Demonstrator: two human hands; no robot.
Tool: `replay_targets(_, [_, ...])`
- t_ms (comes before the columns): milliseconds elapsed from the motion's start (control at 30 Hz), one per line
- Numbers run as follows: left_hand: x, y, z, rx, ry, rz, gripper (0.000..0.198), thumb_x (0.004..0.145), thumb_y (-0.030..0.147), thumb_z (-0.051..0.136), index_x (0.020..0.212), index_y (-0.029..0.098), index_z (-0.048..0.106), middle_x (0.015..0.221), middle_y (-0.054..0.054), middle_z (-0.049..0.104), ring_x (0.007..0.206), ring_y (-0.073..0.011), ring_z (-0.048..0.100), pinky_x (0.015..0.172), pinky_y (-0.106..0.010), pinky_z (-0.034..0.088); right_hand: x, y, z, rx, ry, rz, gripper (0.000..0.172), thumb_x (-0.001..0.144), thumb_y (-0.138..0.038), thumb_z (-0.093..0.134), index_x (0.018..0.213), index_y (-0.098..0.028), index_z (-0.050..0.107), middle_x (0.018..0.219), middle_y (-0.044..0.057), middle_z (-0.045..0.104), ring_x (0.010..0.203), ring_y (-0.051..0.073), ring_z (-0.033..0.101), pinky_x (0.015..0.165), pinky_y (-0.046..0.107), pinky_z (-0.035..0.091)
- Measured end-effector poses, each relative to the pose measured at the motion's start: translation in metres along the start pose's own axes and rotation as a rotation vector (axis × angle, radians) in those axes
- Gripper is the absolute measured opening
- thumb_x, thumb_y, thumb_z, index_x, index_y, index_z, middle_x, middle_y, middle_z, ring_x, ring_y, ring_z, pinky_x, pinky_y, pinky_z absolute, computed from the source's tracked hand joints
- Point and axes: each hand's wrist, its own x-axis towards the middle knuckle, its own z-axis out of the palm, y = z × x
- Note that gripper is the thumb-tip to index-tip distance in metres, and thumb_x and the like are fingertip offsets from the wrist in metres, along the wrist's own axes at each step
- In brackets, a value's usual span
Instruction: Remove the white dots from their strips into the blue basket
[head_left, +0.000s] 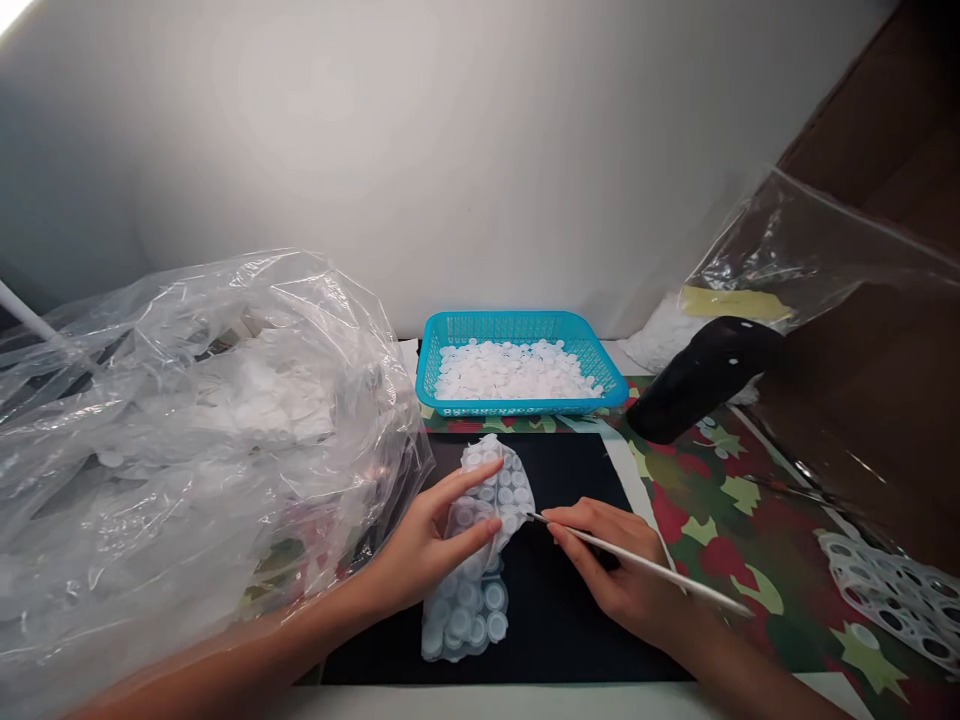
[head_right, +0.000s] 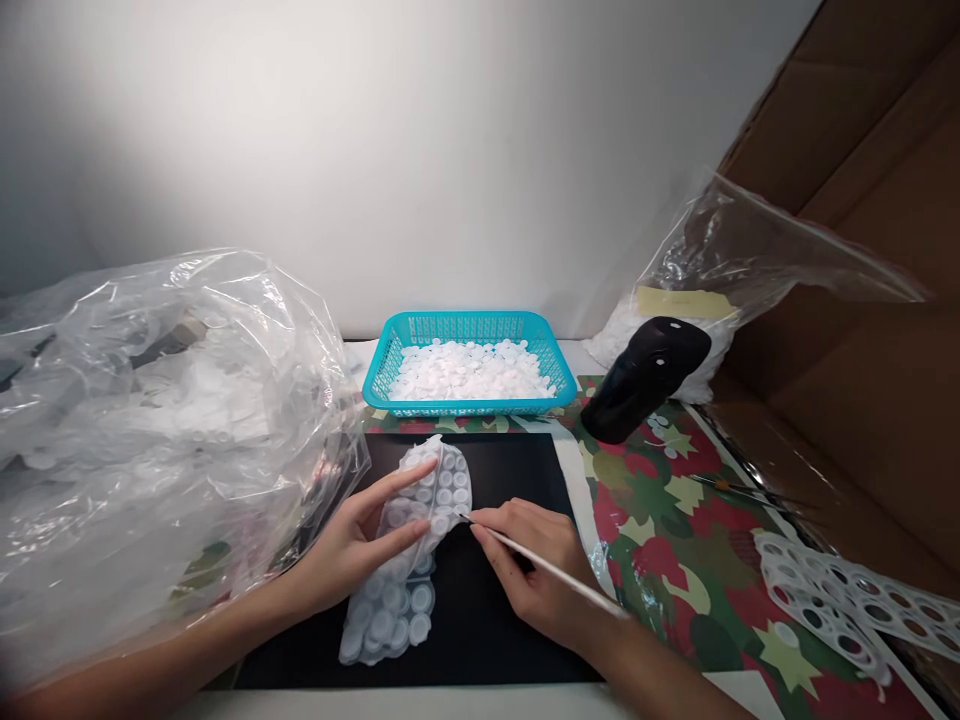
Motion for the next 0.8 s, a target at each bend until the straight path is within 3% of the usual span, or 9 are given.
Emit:
replay_targets(167, [0.002, 0.001, -0.001, -0.051, 0.015, -0.021, 0.034, 0.086, 0.024, 0.055, 0.12, 0.025, 0.056, 0.128, -0.004, 0.054, 0.122, -0.0203, 0.045, 0.104, -0.033, 0.034, -0.001, -0.006, -0.007, 0.01, 0.028, 0.072, 0.015, 0.085, -0.012, 0.053, 0.094, -0.023, 0.058, 0.073, -0.001, 0.063, 0.063, 0.012, 0.059, 0.059, 0.024, 0.046])
replay_targets(367, [0.001, 0.001, 0.0, -0.033, -0.025, 0.016, 0.053, 0.082, 0.02, 0.061, 0.132, 0.024, 0.044, 0.139, -0.005, 0.043, 0.13, -0.0201, 0.036, 0.109, -0.032, 0.028, -0.003, -0.008, -0.01, 0.035, 0.188, 0.15, 0.012, 0.089, -0.016, 0.046, 0.085, -0.023, 0.056, 0.064, -0.003, 0.058, 0.055, 0.011, 0.056, 0.051, 0.022, 0.043])
replay_targets(633, [-0.001, 0.0, 0.001, 0.086, -0.064, 0.031, 0.067, 0.081, 0.022, 0.062, 0.14, 0.023, 0.031, 0.145, -0.005, 0.035, 0.133, -0.0235, 0.031, 0.111, -0.038, 0.024, 0.001, -0.007, 0.005, 0.133, -0.042, -0.106, 0.028, 0.084, -0.009, 0.055, 0.108, -0.022, 0.057, 0.081, 0.002, 0.067, 0.066, 0.013, 0.057, 0.062, 0.026, 0.045])
replay_targets(800, [-0.001, -0.002, 0.001, 0.102, -0.088, 0.062, 0.065, 0.081, 0.021, 0.06, 0.14, 0.023, 0.031, 0.145, -0.005, 0.035, 0.134, -0.0216, 0.03, 0.112, -0.035, 0.024, 0.001, -0.006, 0.01, 0.133, -0.072, -0.14, 0.029, 0.085, -0.007, 0.054, 0.109, -0.022, 0.057, 0.083, 0.001, 0.068, 0.068, 0.013, 0.056, 0.064, 0.027, 0.044])
